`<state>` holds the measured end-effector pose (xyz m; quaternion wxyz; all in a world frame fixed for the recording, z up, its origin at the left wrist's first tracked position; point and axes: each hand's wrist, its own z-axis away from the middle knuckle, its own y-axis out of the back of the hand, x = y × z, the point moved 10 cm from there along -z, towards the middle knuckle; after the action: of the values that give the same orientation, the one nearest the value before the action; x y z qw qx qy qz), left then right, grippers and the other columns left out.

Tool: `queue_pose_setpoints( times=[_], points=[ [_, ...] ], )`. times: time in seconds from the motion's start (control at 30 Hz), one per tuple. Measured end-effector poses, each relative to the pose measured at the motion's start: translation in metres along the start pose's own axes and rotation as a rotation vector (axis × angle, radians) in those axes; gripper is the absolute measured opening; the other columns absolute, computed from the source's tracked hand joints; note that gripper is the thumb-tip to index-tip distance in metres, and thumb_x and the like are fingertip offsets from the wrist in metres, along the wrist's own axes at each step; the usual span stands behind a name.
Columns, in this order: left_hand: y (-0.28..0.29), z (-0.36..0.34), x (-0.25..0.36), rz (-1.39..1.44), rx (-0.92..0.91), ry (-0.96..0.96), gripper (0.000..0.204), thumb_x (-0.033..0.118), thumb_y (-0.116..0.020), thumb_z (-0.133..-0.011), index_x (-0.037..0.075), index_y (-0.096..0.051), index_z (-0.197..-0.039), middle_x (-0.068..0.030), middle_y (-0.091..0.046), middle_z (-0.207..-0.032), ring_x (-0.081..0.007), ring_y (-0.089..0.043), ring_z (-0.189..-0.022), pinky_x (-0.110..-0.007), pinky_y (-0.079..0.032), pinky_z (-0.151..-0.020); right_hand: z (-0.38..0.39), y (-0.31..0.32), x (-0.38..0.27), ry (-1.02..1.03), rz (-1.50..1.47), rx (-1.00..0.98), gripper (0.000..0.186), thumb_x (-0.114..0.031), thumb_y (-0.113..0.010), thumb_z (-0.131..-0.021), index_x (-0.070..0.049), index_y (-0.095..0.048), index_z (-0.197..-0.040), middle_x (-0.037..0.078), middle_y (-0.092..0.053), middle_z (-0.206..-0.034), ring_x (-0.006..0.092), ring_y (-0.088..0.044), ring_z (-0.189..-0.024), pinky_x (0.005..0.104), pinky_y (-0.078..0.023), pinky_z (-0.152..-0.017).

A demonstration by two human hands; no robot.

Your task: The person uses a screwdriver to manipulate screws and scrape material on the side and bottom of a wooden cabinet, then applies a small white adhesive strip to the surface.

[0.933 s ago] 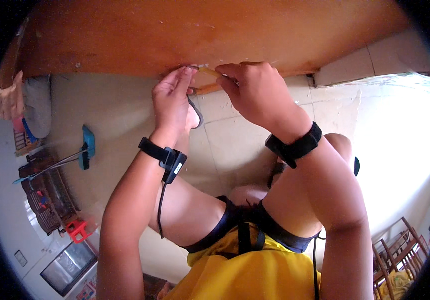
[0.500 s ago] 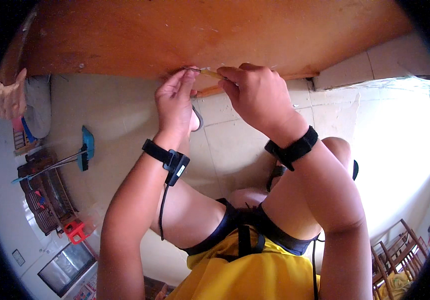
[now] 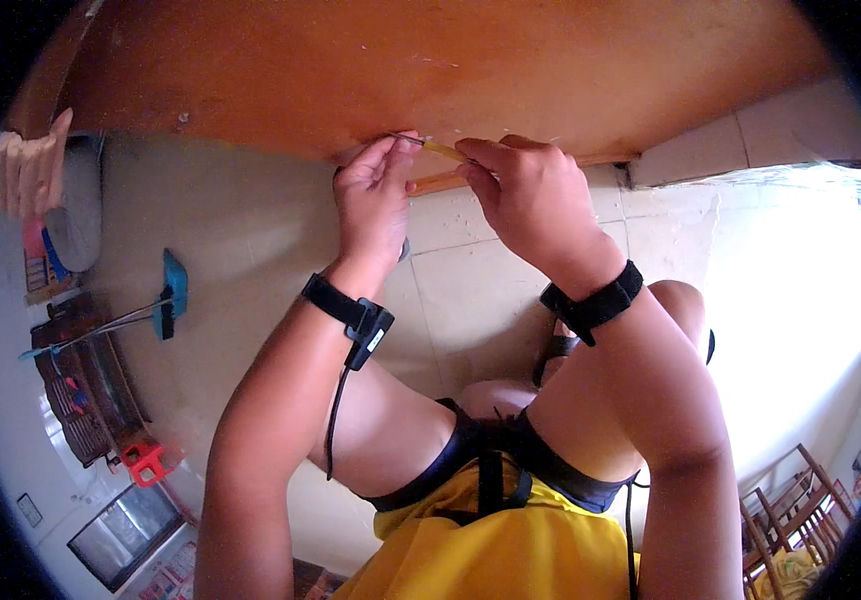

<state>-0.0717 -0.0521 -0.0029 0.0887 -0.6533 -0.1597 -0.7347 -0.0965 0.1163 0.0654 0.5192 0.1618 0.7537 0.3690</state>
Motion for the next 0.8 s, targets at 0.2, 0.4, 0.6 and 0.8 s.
queue_pose_setpoints(
  times=[0.2,0.4,0.6,0.8],
  points=[
    [0.006,0.002,0.0,0.049,0.026,0.032,0.023,0.021,-0.062,-0.093,0.003,-0.066,-0.106,-0.0016,-0.068,-0.098,-0.0069,-0.06,-0.088,-0.022,-0.044,-0.069,0.0,-0.006,-0.001,-0.005,-0.041,-0.002,0.018,-0.019,-0.062,-0.086,-0.012,-0.069,-0.1,0.014,-0.065,-0.078,0.0361,-0.063,-0.07,0.0441,-0.052,-0.063],
    [0.017,0.004,-0.023,-0.199,0.017,0.138,0.021,0.015,-0.062,-0.092,-0.003,-0.065,-0.104,-0.0056,-0.068,-0.097,-0.0111,-0.061,-0.084,-0.024,-0.047,-0.078,0.007,-0.01,0.01,-0.038,0.024,-0.016,0.016,-0.018,-0.062,-0.085,-0.014,-0.069,-0.099,0.014,-0.065,-0.077,0.0362,-0.064,-0.071,0.044,-0.053,-0.064],
    [0.035,0.0,-0.015,-0.121,0.178,0.158,0.016,0.011,-0.065,-0.09,-0.003,-0.066,-0.097,-0.0076,-0.068,-0.091,-0.0122,-0.062,-0.084,-0.024,-0.046,-0.08,0.003,-0.001,0.008,-0.056,0.052,-0.034,0.016,-0.019,-0.062,-0.085,-0.014,-0.069,-0.099,0.013,-0.066,-0.079,0.0342,-0.064,-0.07,0.0434,-0.053,-0.062],
    [0.036,0.0,-0.012,-0.162,0.152,0.143,0.019,0.015,-0.063,-0.092,-0.004,-0.065,-0.094,-0.0069,-0.068,-0.088,-0.0112,-0.061,-0.082,-0.024,-0.046,-0.077,0.003,-0.007,-0.01,-0.039,0.129,-0.024,0.018,-0.021,-0.063,-0.084,-0.016,-0.069,-0.101,0.012,-0.065,-0.078,0.0331,-0.065,-0.069,0.0426,-0.053,-0.061]
  ],
)
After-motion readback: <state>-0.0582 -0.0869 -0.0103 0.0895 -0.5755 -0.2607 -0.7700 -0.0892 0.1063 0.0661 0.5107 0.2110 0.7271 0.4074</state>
